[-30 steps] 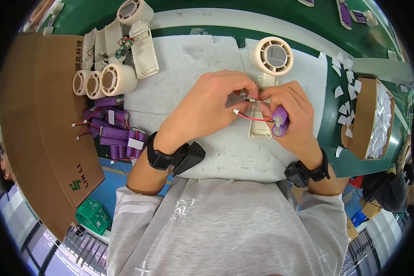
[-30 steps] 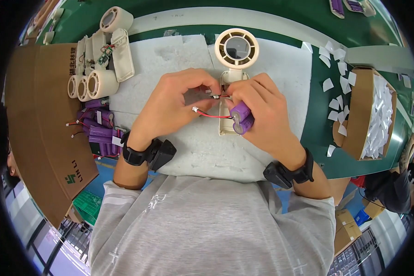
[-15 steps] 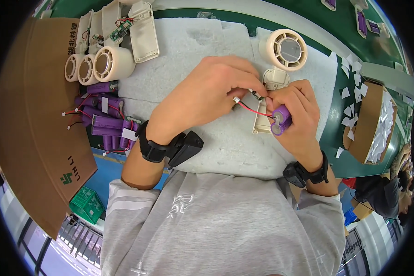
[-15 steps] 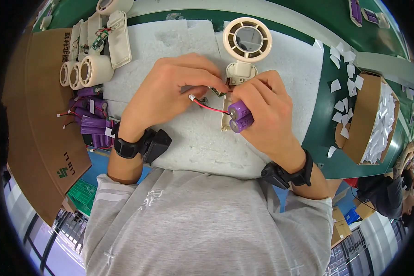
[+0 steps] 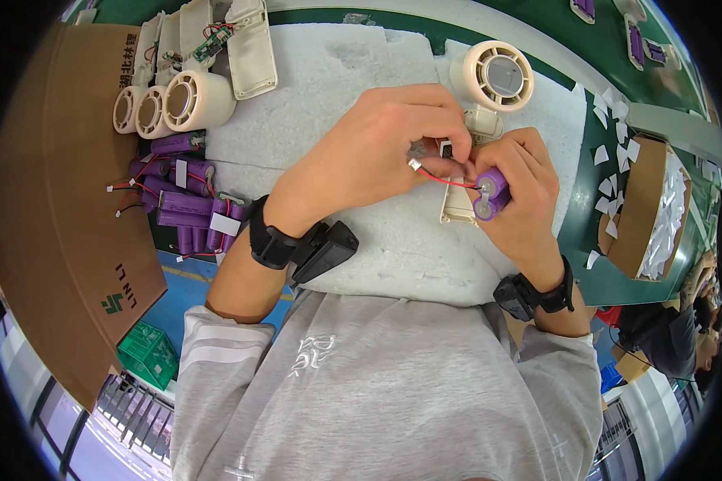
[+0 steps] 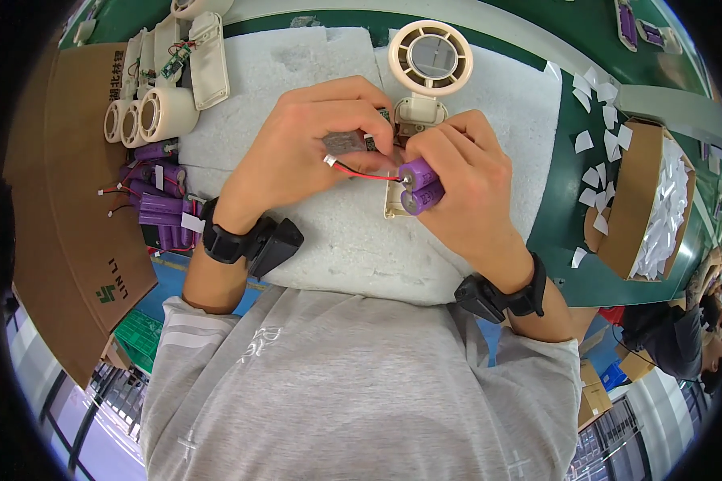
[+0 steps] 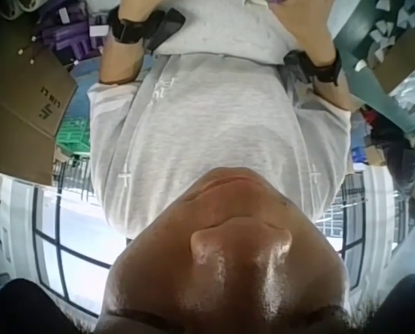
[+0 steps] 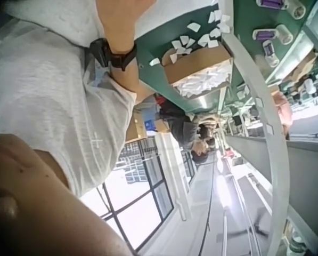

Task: The person assembles a handheld fan by connecting a circuit board to a battery pack and inserting them into the fan housing. They test the connection to illuminate a light, tuck the wires into the casing, and set the unit aside.

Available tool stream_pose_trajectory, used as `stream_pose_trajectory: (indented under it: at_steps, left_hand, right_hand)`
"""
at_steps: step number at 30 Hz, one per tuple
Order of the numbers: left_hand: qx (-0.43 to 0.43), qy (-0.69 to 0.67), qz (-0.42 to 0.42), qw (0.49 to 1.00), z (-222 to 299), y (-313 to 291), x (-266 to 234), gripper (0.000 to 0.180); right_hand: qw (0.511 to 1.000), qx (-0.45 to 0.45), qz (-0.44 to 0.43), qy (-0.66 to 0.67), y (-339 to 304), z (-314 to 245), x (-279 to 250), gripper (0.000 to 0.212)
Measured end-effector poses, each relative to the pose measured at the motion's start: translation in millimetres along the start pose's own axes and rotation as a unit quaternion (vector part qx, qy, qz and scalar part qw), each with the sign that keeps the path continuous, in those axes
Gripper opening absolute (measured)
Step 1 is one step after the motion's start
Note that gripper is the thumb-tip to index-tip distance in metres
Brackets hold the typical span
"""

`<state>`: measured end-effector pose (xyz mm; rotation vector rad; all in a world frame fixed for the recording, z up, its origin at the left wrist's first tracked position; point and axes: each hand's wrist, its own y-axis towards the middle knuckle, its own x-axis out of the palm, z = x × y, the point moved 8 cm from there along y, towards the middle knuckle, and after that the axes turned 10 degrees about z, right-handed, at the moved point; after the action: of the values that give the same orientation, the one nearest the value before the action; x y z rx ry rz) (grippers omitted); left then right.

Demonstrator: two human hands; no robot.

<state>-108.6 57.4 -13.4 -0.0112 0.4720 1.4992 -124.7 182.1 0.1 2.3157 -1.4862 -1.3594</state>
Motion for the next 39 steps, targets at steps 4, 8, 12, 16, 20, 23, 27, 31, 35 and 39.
stream_pose_trajectory:
  at_steps: [4,8,12,16,20,23,27,31,35,39]
  left_hand:
    - [-0.026,0.013,-0.005,1.0,-1.0,1.7,-0.7,0.023]
    - [-0.066,-0.006,-0.012,0.998,-7.4,-0.8,3.0,0.019]
    - [-0.09,-0.012,-0.021,0.996,-10.9,-1.8,5.5,0.016]
    - [-0.105,-0.016,0.001,0.994,-16.3,-2.0,6.5,0.015]
    - [-0.115,-0.023,0.024,0.993,-19.8,-2.8,6.5,0.014]
    - [-0.132,-0.019,0.018,0.991,-17.6,-2.4,5.0,0.013]
    - [-0.115,-0.003,0.008,0.993,-14.5,-1.3,4.0,0.012]
    - [-0.029,0.008,0.036,0.999,-5.4,1.6,0.1,0.013]
    - [-0.045,0.005,0.051,0.998,-7.4,1.8,-0.4,0.019]
    - [-0.05,0.008,0.052,0.997,-6.8,1.9,0.4,0.022]
  right_hand:
    - [0.994,0.072,0.028,0.074,-3.5,14.2,-9.1,0.017]
    - [0.97,0.188,0.082,0.133,-10.3,31.3,-17.1,0.016]
    - [0.98,0.161,0.08,0.089,-7.6,31.2,-19.2,0.021]
    - [0.99,0.092,0.071,0.083,-1.0,21.1,-22.0,0.02]
    - [0.991,0.065,0.055,0.099,0.1,15.4,-22.0,0.019]
    - [0.992,0.052,0.064,0.095,-1.4,15.9,-24.0,0.017]
    - [0.99,0.07,0.043,0.112,-0.7,16.2,-22.8,0.015]
    - [0.987,0.112,0.024,0.109,-0.6,19.0,-17.4,0.013]
    - [0.996,0.03,0.08,-0.012,2.9,7.4,-23.4,0.011]
    - [0.998,0.006,0.037,-0.052,0.3,3.3,-16.6,0.012]
